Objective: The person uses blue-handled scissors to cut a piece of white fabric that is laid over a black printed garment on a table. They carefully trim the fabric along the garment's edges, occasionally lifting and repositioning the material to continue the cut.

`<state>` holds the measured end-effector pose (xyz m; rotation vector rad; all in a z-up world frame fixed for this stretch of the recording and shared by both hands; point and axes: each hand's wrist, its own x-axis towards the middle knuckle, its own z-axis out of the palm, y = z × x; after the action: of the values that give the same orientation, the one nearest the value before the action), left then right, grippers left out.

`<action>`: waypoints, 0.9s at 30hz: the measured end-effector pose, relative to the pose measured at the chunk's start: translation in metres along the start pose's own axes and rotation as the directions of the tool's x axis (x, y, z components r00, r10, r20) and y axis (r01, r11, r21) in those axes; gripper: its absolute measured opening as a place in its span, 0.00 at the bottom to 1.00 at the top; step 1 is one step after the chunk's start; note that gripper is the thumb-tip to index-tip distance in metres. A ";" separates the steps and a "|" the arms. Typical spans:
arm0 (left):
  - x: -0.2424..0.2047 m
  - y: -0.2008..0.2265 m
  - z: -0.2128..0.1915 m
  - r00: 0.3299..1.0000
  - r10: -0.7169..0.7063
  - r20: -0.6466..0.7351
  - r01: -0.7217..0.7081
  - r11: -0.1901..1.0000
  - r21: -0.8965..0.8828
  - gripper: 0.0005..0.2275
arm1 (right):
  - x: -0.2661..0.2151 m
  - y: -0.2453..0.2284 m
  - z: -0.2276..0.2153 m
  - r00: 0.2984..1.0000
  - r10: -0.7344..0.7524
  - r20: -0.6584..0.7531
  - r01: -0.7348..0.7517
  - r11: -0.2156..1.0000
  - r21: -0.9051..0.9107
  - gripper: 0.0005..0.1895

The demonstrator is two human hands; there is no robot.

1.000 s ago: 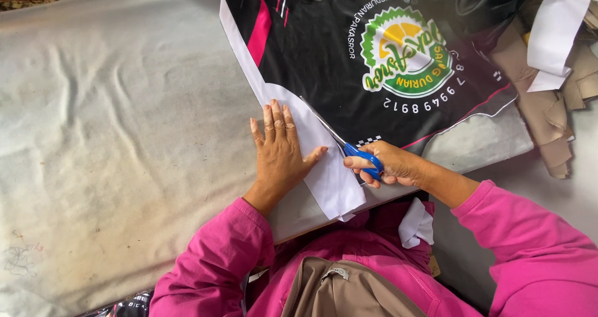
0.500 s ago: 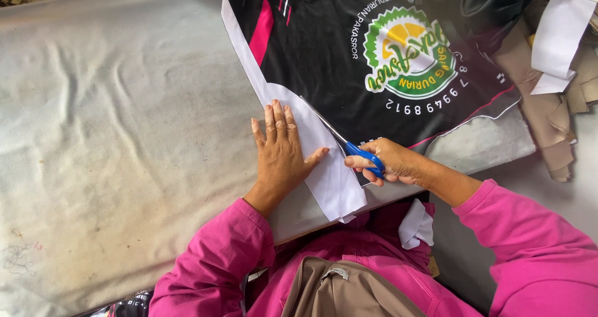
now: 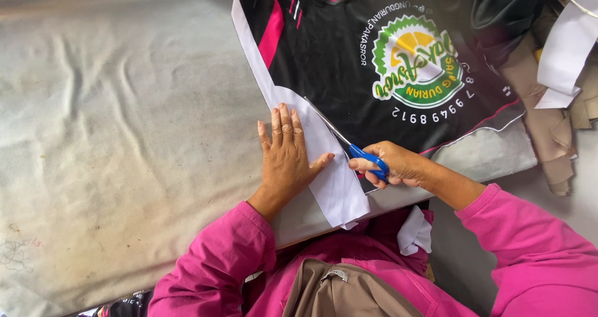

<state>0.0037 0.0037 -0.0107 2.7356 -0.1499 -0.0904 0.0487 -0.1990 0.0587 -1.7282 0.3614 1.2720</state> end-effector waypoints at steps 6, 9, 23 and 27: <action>0.000 0.000 -0.001 1.000 -0.012 0.008 0.012 1.000 -0.009 0.46 | 0.006 -0.006 0.003 1.000 -0.001 -0.011 0.001 0.999 -0.034 0.18; 0.001 0.000 -0.001 1.000 -0.025 0.017 0.025 1.000 -0.012 0.45 | 0.008 -0.007 0.001 1.000 0.011 -0.013 -0.012 0.999 -0.046 0.18; 0.001 0.000 0.002 0.999 -0.045 0.026 0.044 0.999 0.008 0.45 | 0.008 -0.013 -0.005 0.997 -0.038 -0.060 0.033 0.996 -0.085 0.17; 0.001 -0.001 0.002 0.999 -0.037 0.023 0.037 0.999 0.011 0.45 | 0.013 -0.009 -0.011 0.996 -0.049 -0.073 0.041 0.993 -0.109 0.17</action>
<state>0.0048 0.0033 -0.0132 2.7490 -0.1061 -0.1316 0.0665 -0.1995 0.0517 -1.8690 0.3002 1.2155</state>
